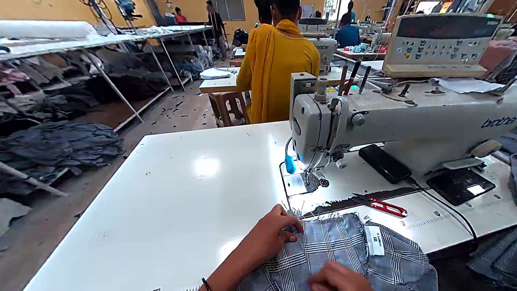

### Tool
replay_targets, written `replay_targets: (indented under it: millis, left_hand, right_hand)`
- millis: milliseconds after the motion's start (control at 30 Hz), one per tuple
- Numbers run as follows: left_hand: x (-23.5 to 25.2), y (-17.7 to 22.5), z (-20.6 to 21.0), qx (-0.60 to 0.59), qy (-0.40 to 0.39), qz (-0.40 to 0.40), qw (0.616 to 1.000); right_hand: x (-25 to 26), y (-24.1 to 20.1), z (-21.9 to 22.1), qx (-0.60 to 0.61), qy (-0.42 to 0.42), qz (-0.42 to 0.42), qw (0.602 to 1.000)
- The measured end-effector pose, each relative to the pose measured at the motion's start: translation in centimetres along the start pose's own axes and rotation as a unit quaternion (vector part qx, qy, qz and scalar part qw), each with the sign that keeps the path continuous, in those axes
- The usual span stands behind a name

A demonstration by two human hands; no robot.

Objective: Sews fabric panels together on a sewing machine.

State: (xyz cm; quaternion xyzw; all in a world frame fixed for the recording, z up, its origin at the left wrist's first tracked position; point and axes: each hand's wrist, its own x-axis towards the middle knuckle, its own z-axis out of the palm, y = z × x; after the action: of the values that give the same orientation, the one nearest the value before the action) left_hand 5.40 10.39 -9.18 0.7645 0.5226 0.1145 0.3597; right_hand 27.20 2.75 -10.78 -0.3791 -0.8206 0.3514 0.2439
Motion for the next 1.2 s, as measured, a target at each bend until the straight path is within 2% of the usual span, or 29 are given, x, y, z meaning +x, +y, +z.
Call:
replay_targets:
  millis: [67, 133, 267, 333, 400, 533, 633, 767, 833, 900, 967, 1067, 1200]
  left_hand:
    - [0.4, 0.2, -0.4, 0.018, -0.028, 0.001, 0.999]
    - [0.6, 0.1, -0.4, 0.033, -0.033, 0.020, 0.999]
    - [0.7, -1.1, 0.3, 0.032, 0.044, 0.135, 0.989]
    - [0.8, -0.9, 0.5, 0.033, 0.071, 0.152, 0.985]
    - [1.1, -0.3, 1.0, 0.056, 0.079, 0.126, 0.987]
    - [2.2, 1.6, 1.7, 0.124, 0.043, -0.009, 0.991]
    - [2.2, 1.6, 2.4, 0.135, 0.078, -0.033, 0.987]
    - [1.9, 1.7, 2.9, 0.132, 0.087, -0.074, 0.985]
    - [1.7, 1.4, 3.3, 0.122, 0.126, -0.084, 0.981]
    - [1.6, 0.8, 3.7, 0.118, 0.168, -0.088, 0.975]
    - [1.5, 0.5, 3.9, 0.117, 0.192, -0.088, 0.970]
    - [0.5, 0.9, 3.2, 0.083, 0.164, -0.110, 0.977]
    - [-1.4, 1.7, 2.3, 0.045, 0.096, -0.134, 0.985]
  right_hand:
    - [1.5, 0.6, 1.6, -0.029, 0.085, 0.060, 0.994]
    - [2.2, 1.1, 2.7, -0.048, 0.124, 0.096, 0.986]
    - [2.3, 0.6, 3.3, -0.048, 0.127, 0.131, 0.982]
    - [2.4, 0.5, 3.0, -0.038, 0.114, 0.145, 0.982]
    - [2.5, 0.3, 3.0, -0.033, 0.109, 0.159, 0.981]
    - [2.8, -0.1, 3.7, -0.073, 0.133, 0.185, 0.971]
    - [2.7, 0.0, 4.0, -0.145, 0.142, 0.197, 0.959]
    - [2.4, -0.3, 3.2, -0.192, 0.105, 0.203, 0.954]
    - [2.7, -0.2, 2.9, -0.184, 0.119, 0.178, 0.959]
    - [3.2, 0.6, 3.1, -0.187, 0.167, 0.109, 0.962]
    - [3.8, 1.3, 3.6, -0.207, 0.177, 0.055, 0.961]
    - [4.2, 1.9, 3.8, -0.211, 0.182, 0.032, 0.960]
    - [5.2, 2.5, 2.7, -0.149, 0.163, 0.050, 0.974]
